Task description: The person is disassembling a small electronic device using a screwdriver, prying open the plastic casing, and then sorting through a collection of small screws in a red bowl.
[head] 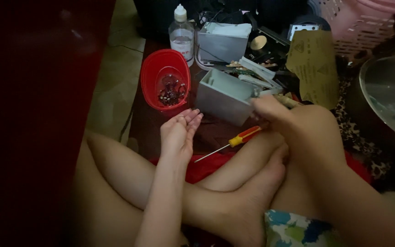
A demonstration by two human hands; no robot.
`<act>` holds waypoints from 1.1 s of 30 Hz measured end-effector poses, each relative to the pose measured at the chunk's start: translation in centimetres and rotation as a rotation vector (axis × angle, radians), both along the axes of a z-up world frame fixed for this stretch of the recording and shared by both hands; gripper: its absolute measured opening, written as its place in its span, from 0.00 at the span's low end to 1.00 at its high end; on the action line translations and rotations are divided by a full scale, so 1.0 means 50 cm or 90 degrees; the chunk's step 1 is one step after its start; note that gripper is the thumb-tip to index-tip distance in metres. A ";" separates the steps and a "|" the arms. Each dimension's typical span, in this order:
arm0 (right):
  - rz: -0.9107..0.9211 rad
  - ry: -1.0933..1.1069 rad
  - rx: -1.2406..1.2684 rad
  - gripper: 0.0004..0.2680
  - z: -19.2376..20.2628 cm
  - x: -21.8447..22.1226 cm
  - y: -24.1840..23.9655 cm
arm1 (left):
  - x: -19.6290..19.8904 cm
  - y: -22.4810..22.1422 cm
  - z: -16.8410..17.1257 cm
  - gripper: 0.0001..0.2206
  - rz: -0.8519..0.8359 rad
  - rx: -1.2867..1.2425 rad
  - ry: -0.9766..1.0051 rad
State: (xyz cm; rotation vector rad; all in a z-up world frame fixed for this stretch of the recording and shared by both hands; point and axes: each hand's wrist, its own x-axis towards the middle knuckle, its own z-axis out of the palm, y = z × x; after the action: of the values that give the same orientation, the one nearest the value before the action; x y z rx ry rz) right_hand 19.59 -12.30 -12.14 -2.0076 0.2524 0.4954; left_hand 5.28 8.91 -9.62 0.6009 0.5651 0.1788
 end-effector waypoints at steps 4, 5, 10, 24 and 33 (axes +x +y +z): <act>-0.014 -0.045 -0.073 0.13 0.199 -0.125 0.013 | -0.004 -0.002 -0.007 0.16 -0.024 0.102 0.009; -0.053 -0.046 -0.059 0.15 0.288 -0.213 0.008 | -0.005 -0.003 -0.009 0.16 -0.030 0.127 0.017; -0.080 -0.144 -0.121 0.09 0.107 -0.038 -0.117 | 0.000 -0.016 -0.021 0.14 -0.060 0.313 0.113; -0.212 -0.098 0.190 0.12 0.131 -0.079 -0.144 | 0.207 -0.064 -0.102 0.07 -0.324 1.011 0.164; -0.206 -0.103 0.131 0.08 0.163 -0.109 -0.098 | 0.087 -0.040 -0.060 0.04 -0.267 1.029 0.019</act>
State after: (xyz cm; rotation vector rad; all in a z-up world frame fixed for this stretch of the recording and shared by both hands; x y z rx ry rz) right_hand 14.15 -17.18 -3.98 -1.7514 0.4012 0.1464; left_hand 9.62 6.90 -12.63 2.2673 0.1991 0.2042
